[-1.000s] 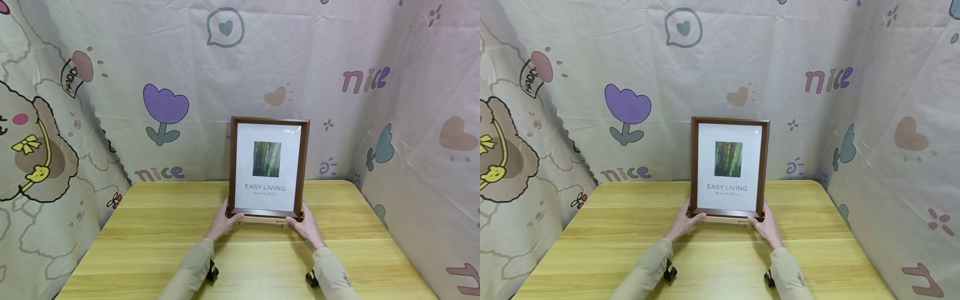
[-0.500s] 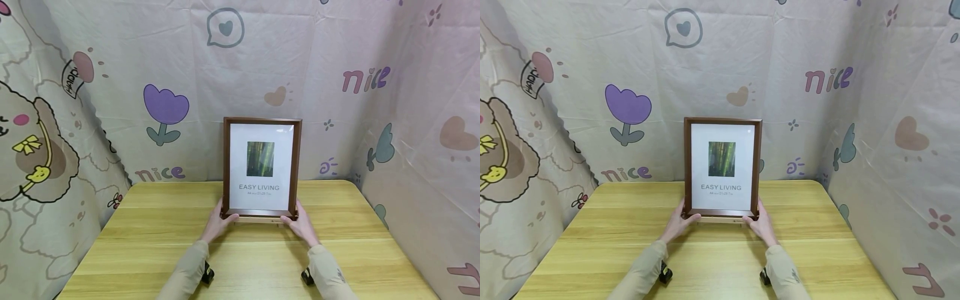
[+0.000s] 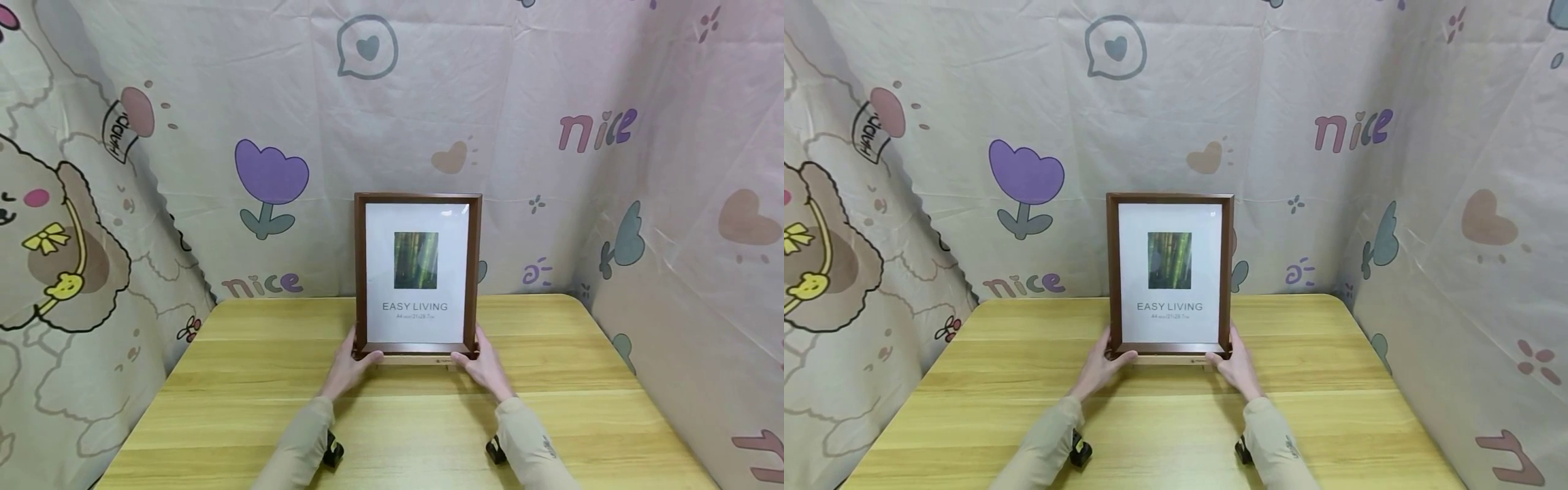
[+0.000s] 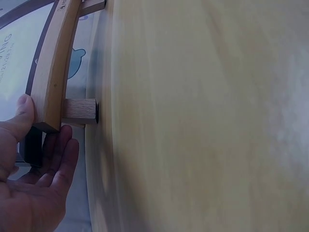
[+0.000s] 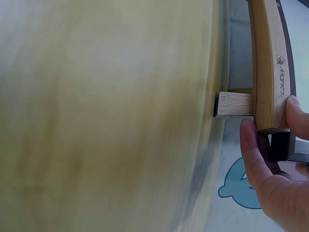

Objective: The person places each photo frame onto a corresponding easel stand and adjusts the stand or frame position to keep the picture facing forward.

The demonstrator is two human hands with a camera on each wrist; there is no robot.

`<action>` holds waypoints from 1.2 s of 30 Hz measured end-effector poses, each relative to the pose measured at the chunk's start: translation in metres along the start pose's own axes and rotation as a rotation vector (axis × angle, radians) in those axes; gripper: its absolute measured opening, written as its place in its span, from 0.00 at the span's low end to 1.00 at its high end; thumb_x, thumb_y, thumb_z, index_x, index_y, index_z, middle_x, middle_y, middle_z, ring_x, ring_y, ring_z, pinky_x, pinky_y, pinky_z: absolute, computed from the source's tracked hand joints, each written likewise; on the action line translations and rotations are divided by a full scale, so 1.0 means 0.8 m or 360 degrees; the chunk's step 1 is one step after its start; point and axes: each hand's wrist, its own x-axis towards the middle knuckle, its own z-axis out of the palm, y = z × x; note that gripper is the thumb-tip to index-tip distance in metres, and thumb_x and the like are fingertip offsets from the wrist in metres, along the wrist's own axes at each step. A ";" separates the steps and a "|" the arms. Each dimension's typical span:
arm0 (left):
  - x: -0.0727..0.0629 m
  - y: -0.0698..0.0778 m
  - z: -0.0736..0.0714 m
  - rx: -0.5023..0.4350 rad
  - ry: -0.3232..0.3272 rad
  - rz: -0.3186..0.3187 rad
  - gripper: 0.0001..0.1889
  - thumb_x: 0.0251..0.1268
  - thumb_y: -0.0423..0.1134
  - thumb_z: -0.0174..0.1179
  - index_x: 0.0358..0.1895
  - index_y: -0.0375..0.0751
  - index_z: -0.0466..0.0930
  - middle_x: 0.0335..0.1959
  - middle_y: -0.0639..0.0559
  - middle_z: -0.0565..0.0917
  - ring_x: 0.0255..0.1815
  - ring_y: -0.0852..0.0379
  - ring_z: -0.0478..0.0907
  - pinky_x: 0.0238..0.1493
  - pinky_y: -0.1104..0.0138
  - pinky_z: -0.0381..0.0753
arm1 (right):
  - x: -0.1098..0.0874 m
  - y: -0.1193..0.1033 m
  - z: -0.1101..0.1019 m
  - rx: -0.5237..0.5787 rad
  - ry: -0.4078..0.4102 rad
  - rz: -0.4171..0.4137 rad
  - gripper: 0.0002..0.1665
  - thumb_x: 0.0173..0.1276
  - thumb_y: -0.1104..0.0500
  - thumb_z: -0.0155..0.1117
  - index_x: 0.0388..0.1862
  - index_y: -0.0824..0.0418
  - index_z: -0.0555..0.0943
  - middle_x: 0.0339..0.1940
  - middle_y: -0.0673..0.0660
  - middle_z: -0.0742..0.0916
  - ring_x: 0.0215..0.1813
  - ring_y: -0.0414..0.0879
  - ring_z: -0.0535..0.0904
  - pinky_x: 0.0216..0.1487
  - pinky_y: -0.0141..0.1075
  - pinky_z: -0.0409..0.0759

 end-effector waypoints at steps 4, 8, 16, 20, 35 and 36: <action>-0.001 -0.002 -0.002 0.0008 0.0004 0.0005 0.50 0.63 0.48 0.70 0.81 0.36 0.48 0.78 0.31 0.60 0.76 0.31 0.63 0.76 0.41 0.63 | 0.001 -0.002 0.002 -0.0003 -0.0007 -0.0005 0.55 0.63 0.63 0.72 0.82 0.60 0.51 0.60 0.77 0.82 0.60 0.69 0.81 0.69 0.63 0.72; -0.001 -0.003 -0.004 0.0020 0.0001 -0.0009 0.51 0.63 0.48 0.69 0.81 0.35 0.47 0.78 0.30 0.59 0.76 0.30 0.62 0.76 0.40 0.63 | 0.001 -0.002 0.005 0.0000 -0.0013 -0.0017 0.55 0.63 0.63 0.72 0.82 0.60 0.51 0.60 0.76 0.82 0.59 0.68 0.82 0.68 0.62 0.74; -0.005 -0.003 -0.010 0.0025 0.0032 0.0012 0.50 0.62 0.48 0.70 0.81 0.40 0.49 0.76 0.31 0.64 0.75 0.30 0.64 0.76 0.40 0.63 | 0.001 -0.005 0.011 -0.0006 -0.0034 -0.0023 0.55 0.63 0.63 0.71 0.83 0.60 0.51 0.61 0.76 0.82 0.58 0.67 0.82 0.66 0.61 0.76; -0.007 -0.004 -0.013 0.0031 0.0042 0.0031 0.49 0.63 0.47 0.70 0.81 0.39 0.50 0.76 0.30 0.65 0.74 0.30 0.65 0.75 0.39 0.63 | 0.001 -0.008 0.014 -0.0014 -0.0035 -0.0024 0.55 0.63 0.63 0.72 0.82 0.60 0.51 0.61 0.75 0.82 0.59 0.67 0.82 0.67 0.62 0.75; -0.009 -0.010 -0.020 0.0017 0.0062 0.0016 0.49 0.62 0.47 0.70 0.81 0.40 0.51 0.73 0.30 0.68 0.72 0.30 0.69 0.74 0.41 0.67 | 0.004 -0.011 0.023 0.0019 -0.0044 -0.0049 0.56 0.62 0.63 0.72 0.83 0.60 0.51 0.63 0.74 0.81 0.59 0.67 0.82 0.70 0.62 0.72; -0.009 -0.010 -0.020 0.0020 0.0059 0.0015 0.49 0.62 0.47 0.70 0.81 0.39 0.50 0.73 0.30 0.68 0.72 0.30 0.68 0.74 0.41 0.67 | 0.005 -0.011 0.023 0.0018 -0.0045 -0.0044 0.56 0.62 0.63 0.72 0.83 0.59 0.51 0.63 0.74 0.81 0.60 0.67 0.81 0.71 0.62 0.71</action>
